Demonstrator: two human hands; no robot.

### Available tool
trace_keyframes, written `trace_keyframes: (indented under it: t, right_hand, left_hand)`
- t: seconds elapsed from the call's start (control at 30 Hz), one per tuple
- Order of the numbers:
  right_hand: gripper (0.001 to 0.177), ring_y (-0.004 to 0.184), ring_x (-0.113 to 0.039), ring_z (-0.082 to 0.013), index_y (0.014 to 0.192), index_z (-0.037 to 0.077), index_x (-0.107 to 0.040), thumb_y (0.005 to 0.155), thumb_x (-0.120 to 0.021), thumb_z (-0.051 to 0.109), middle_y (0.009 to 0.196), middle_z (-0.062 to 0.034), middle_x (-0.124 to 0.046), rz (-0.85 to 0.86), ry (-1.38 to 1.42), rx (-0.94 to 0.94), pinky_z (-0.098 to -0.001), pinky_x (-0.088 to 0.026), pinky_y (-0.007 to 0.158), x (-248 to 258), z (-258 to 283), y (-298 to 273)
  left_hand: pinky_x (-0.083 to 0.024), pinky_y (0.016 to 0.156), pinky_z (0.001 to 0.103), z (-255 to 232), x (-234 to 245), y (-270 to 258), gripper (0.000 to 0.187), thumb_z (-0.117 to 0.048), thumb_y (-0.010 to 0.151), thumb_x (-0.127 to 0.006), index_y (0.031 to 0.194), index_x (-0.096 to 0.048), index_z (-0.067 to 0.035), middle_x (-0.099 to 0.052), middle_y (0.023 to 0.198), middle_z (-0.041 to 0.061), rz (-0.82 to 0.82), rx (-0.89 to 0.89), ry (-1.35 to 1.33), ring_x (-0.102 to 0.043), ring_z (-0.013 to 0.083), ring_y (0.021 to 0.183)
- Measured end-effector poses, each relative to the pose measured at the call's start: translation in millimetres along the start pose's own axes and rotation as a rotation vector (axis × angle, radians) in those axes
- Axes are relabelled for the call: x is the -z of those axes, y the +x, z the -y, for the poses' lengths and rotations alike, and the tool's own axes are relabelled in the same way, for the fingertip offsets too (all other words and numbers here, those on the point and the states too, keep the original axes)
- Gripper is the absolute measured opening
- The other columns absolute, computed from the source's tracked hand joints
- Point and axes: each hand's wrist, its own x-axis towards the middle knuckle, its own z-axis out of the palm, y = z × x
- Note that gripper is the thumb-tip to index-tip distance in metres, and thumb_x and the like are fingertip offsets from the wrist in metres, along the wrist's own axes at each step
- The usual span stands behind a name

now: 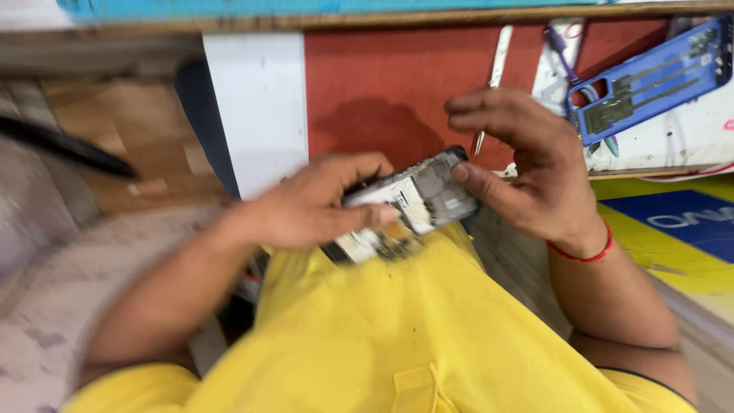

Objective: The person is repairing a disassembled mobile phone on a workbench. They use a metal tool to manipulate components on the motherboard and a utility knife to pry open the phone casing and separate the screen assembly.

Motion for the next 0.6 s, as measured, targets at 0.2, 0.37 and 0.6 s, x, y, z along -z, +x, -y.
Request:
trace_keyframes:
  t: [0.2,0.37,0.6]
  right_hand:
    - [0.051,0.125,-0.067,-0.0230,0.133,0.000,-0.059,0.089,-0.086,0.003,0.132,-0.0173,-0.066,-0.029,-0.107,0.114,-0.0330,-0.059,0.105,-31.7,-23.0,-10.5]
    - [0.058,0.128,-0.057,-0.0172,0.149,0.007,-0.048,0.102,-0.080,-0.003,0.146,-0.0067,-0.051,-0.440,0.065,0.157,-0.0326,-0.055,0.110,-50.2,-43.3,-12.7]
    - [0.062,0.133,-0.052,-0.0195,0.155,0.004,-0.034,0.105,-0.072,0.001,0.151,-0.0080,-0.046,-0.623,0.656,-0.016,-0.0315,-0.050,0.112,-69.0,-48.1,-6.3]
  left_hand:
    - [-0.053,0.054,0.040,-23.3,15.2,-16.2,0.019,-0.018,0.091,-0.070,0.103,-0.066,-0.004,-0.070,0.079,0.009,-0.277,-0.177,0.793,-0.065,0.0233,0.060]
    - [-0.051,0.044,0.037,-33.9,4.0,-6.9,0.013,-0.012,0.101,-0.068,0.107,-0.066,0.000,-0.066,0.077,0.011,-0.535,-0.203,0.882,-0.064,0.0203,0.057]
    - [-0.058,0.068,0.027,8.2,-24.6,24.3,0.025,-0.023,0.103,-0.067,0.113,-0.060,-0.002,-0.072,0.091,0.005,-0.697,-0.282,-0.105,-0.069,0.0095,0.079]
